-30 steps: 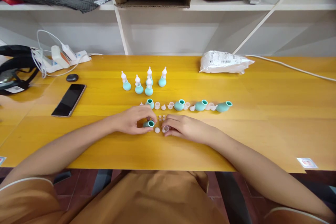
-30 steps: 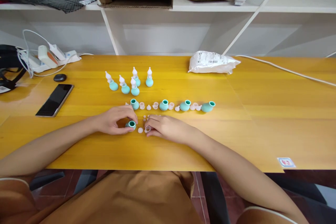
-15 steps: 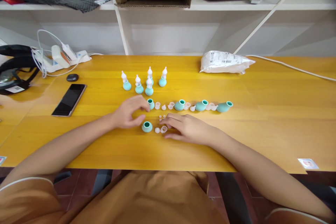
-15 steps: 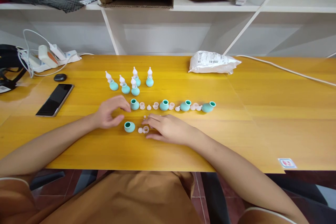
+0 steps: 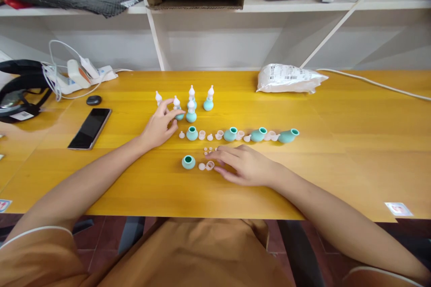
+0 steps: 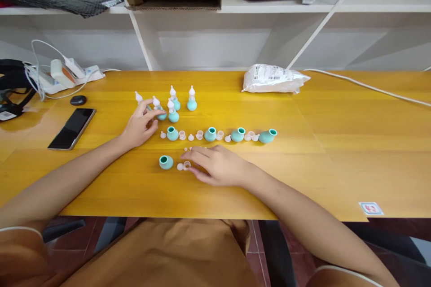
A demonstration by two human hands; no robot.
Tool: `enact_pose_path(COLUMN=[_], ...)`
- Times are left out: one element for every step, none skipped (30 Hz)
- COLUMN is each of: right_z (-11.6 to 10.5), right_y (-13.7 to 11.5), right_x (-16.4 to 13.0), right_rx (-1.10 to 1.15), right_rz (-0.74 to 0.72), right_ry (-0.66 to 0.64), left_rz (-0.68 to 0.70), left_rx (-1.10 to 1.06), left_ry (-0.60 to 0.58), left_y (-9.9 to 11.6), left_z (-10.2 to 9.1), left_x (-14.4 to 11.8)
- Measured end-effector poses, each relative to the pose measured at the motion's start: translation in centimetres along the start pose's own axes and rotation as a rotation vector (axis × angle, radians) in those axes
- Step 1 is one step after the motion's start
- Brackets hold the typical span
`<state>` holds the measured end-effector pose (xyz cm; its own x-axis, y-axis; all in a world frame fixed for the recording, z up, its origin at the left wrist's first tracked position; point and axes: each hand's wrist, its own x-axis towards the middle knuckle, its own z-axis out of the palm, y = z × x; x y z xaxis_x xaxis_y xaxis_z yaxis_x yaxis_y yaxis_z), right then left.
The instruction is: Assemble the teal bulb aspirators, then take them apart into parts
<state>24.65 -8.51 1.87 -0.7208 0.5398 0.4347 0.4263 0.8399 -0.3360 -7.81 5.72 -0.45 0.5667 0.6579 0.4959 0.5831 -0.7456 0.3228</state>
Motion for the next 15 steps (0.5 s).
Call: enact_pose_path(right_z=[0.0,-0.1,-0.1,0.0,0.0,0.0,0.1,0.1,0.1,0.2,0.2,0.1,0.1,0.1,0.0], right_y=[0.0,-0.1,-0.1,-0.1,0.0,0.0,0.0,0.1,0.1,0.2,0.2,0.2,0.2,0.2,0.2], right_x=[0.0,0.0,0.0,0.0,0.0,-0.1,-0.1,-0.1,-0.2,-0.2,-0.2,-0.1,-0.1,0.0,0.0], right_rx=[-0.005,-0.011,-0.02,-0.03,-0.041,-0.054,-0.068,-0.083,-0.097,-0.11,-0.12,-0.128,-0.135,-0.144,-0.153], right_rz=[-0.004,-0.006,-0.006,-0.006,-0.008,-0.012,-0.016,-0.019,-0.021,-0.023,-0.022,-0.022,-0.022,-0.022,-0.02], right_ry=[0.001,0.005,0.012,0.025,0.039,0.056,0.074,0.094,0.114,0.135,0.16,0.189,0.221,0.255,0.287], left_rz=[-0.011,-0.02,-0.028,-0.034,-0.041,-0.05,-0.062,-0.072,-0.074,-0.065,-0.042,-0.003,0.049,0.112,0.179], left_rx=[-0.004,-0.007,-0.007,-0.005,0.0,0.002,0.002,-0.001,-0.003,-0.002,0.005,0.018,0.032,0.04,0.036], left_ry=[-0.022,-0.033,-0.032,-0.02,0.001,0.028,0.058,0.091,0.124,0.148,0.164,0.174,0.182,0.192,0.205], left_y=[-0.1,-0.2,-0.2,-0.3,-0.3,-0.2,-0.1,0.1,0.3,0.6,0.9,1.2,1.5,1.9,2.3], left_z=[0.1,0.1,0.2,0.2,0.2,0.2,0.2,0.2,0.1,0.0,-0.1,-0.1,-0.2,-0.3,-0.3], left_x=[0.0,0.1,0.1,0.2,0.2,0.2,0.2,0.1,0.0,-0.1,-0.3,-0.5,-0.7,-0.9,-1.1])
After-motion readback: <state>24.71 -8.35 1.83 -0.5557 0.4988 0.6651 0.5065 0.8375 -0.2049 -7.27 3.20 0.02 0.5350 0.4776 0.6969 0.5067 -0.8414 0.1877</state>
